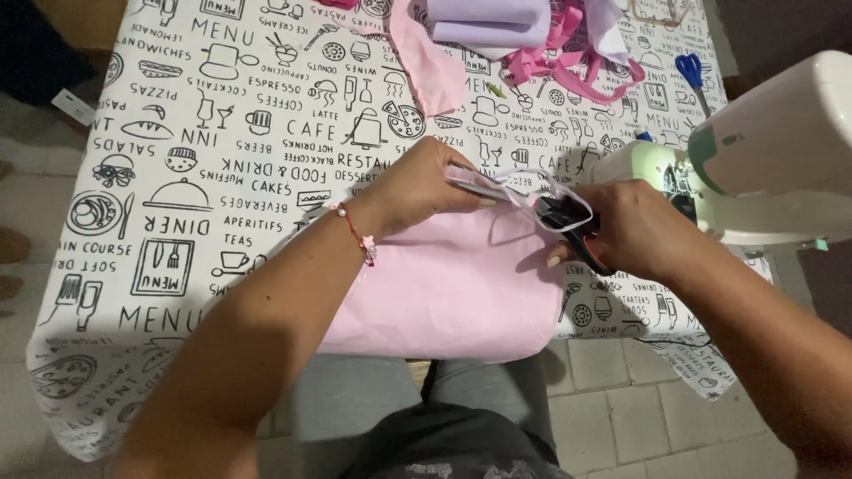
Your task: Cutting a circular piece of pink fabric with scissors on a table next to a sewing machine.
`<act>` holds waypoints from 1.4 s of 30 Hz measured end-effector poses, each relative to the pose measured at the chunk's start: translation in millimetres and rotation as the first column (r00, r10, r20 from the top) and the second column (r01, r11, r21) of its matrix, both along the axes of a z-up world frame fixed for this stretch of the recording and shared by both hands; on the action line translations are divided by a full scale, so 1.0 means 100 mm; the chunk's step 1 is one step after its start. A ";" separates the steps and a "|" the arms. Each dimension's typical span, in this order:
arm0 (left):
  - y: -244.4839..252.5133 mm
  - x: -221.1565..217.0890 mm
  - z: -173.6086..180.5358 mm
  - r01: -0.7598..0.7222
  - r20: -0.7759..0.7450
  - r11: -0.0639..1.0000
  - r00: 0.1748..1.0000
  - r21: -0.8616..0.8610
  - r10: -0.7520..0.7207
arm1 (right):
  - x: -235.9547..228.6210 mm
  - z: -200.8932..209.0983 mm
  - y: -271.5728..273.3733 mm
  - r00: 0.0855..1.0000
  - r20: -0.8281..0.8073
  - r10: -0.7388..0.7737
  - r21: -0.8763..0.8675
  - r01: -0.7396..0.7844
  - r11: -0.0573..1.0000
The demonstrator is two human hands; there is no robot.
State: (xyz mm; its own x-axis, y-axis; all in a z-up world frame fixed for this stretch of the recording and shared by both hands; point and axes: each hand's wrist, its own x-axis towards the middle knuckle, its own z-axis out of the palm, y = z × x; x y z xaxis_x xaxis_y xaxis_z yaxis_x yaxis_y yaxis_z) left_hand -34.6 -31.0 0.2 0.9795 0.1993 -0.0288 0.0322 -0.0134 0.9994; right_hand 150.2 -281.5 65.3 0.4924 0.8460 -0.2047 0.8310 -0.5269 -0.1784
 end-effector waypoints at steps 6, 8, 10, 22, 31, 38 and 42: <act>0.06 0.18 -0.36 0.008 0.010 1.000 1.000 -0.028 -0.008 | 0.07 -0.12 -0.11 0.997 0.074 0.007 -0.011 -0.006 1.000; 0.06 0.15 -0.28 0.007 0.013 1.000 1.000 -0.001 -0.007 | 0.11 -0.14 -0.14 0.997 0.071 0.000 -0.005 0.000 1.000; 0.10 0.06 -0.14 0.002 0.016 1.000 1.000 0.027 -0.003 | 0.04 -0.11 -0.17 0.998 0.068 -0.002 0.003 0.002 1.000; 0.90 -0.60 -0.06 -0.026 -0.382 0.824 0.878 0.565 0.289 | -0.34 0.01 -0.51 0.940 -0.138 -0.311 -0.066 0.304 0.950; 0.59 0.44 0.46 0.096 -0.091 -0.016 0.977 0.995 0.191 | -0.38 -0.45 -0.85 0.838 -0.058 -0.543 -0.210 0.521 0.827; 0.13 0.53 -0.08 0.055 -0.006 0.720 0.998 0.692 -0.070 | -0.30 -0.69 -1.18 0.870 -0.053 -0.491 -0.047 0.489 0.871; 0.17 0.60 -0.31 -0.007 0.182 0.878 0.979 0.479 -0.091 | -0.39 -0.56 -1.08 0.869 -0.118 -0.481 -0.029 0.481 0.876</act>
State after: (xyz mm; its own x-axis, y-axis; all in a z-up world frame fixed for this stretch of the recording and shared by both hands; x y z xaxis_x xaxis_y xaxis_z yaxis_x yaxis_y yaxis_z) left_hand 25.4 -14.3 -31.0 0.9635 0.0992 0.2486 -0.1713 -0.4851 0.8575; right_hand 111.6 -389.2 9.5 0.8110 0.5106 -0.2856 0.4474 -0.8558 -0.2596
